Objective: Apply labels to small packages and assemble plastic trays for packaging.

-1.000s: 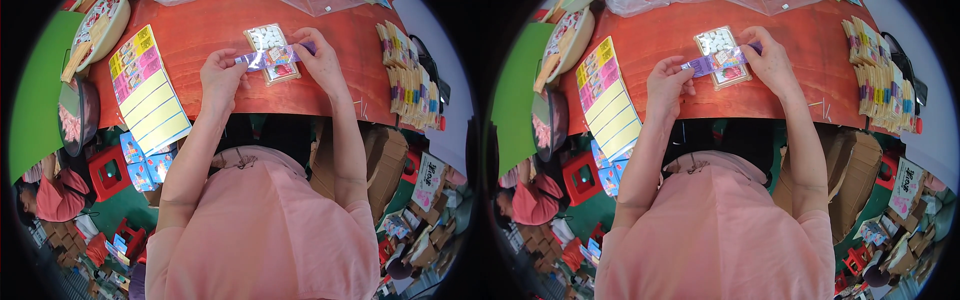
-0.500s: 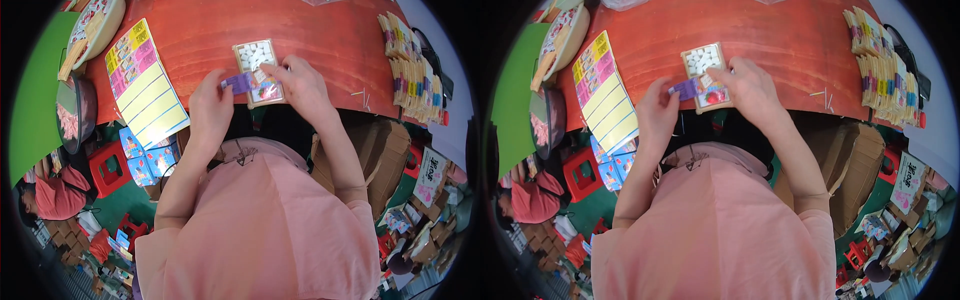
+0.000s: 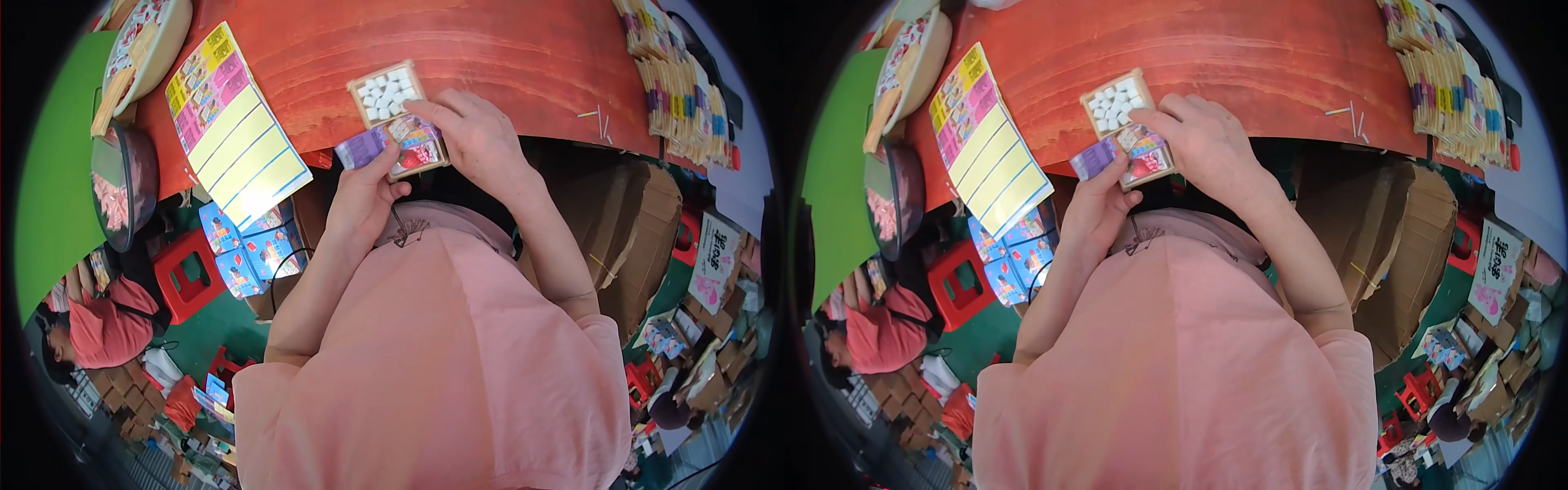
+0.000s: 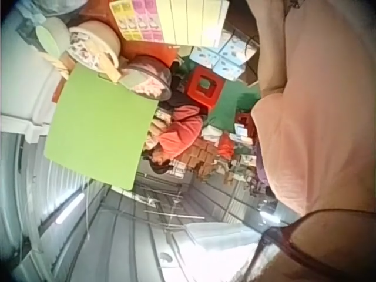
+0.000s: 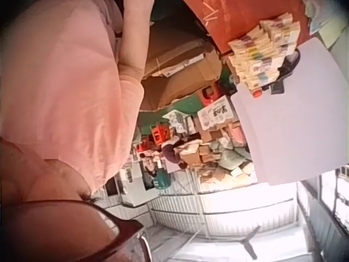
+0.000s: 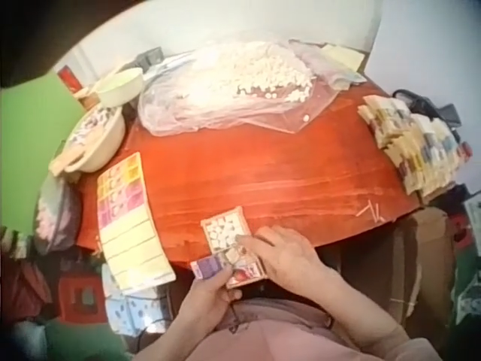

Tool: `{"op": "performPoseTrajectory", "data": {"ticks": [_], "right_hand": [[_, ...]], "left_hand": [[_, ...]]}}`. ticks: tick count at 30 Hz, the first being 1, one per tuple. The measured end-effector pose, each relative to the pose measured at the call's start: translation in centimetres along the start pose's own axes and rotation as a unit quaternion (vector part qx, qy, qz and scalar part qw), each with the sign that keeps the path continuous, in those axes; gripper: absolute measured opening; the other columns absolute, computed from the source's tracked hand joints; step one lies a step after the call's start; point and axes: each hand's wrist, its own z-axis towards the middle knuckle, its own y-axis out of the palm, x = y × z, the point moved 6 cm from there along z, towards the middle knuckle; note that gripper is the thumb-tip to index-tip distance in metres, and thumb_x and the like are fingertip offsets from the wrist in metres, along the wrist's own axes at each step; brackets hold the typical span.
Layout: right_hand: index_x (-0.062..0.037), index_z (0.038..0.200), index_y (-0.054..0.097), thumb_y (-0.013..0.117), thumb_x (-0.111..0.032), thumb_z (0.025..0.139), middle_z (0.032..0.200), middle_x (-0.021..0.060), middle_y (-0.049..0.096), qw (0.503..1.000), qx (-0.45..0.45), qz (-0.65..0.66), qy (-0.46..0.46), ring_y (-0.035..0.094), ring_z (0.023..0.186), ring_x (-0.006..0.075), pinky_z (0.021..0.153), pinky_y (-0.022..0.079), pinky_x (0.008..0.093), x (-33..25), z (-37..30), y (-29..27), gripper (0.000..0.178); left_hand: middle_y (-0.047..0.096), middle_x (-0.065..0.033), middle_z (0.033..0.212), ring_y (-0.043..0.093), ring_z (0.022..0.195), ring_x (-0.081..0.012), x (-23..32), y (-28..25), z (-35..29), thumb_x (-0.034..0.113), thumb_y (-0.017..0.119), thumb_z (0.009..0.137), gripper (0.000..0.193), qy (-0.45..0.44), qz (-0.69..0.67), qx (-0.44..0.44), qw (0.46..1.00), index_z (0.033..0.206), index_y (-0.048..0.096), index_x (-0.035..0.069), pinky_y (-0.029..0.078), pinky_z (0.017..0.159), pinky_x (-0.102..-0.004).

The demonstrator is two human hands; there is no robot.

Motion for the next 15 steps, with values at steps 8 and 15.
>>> {"op": "performPoseTrajectory", "data": {"ticks": [8,15], "right_hand": [[-0.0028,0.116,0.064,0.063,-0.003,0.095,0.105,0.0038,0.07,0.851,0.076,0.482,0.197,0.065,0.098,0.0109,0.084,0.054,0.0284,4.0,-3.5,1.9,0.021],[-0.0008,0.129,0.054,0.057,-0.006,0.1,0.12,0.0106,0.066,0.765,0.229,0.548,0.248,0.066,0.105,0.0164,0.088,0.056,0.0309,5.6,-5.2,1.6,0.03]], "left_hand": [[0.071,-0.0098,0.104,0.067,0.082,-0.0162,0.0,2.6,-2.9,0.011,0.069,0.095,0.025,0.082,0.059,-0.117,0.988,0.117,0.065,0.001,0.055,0.06,-0.0297],[0.071,-0.0088,0.105,0.068,0.085,-0.0167,-0.3,5.1,-2.7,0.009,0.068,0.095,0.019,0.063,0.047,-0.141,0.987,0.113,0.068,0.002,0.055,0.062,-0.0315]]}}
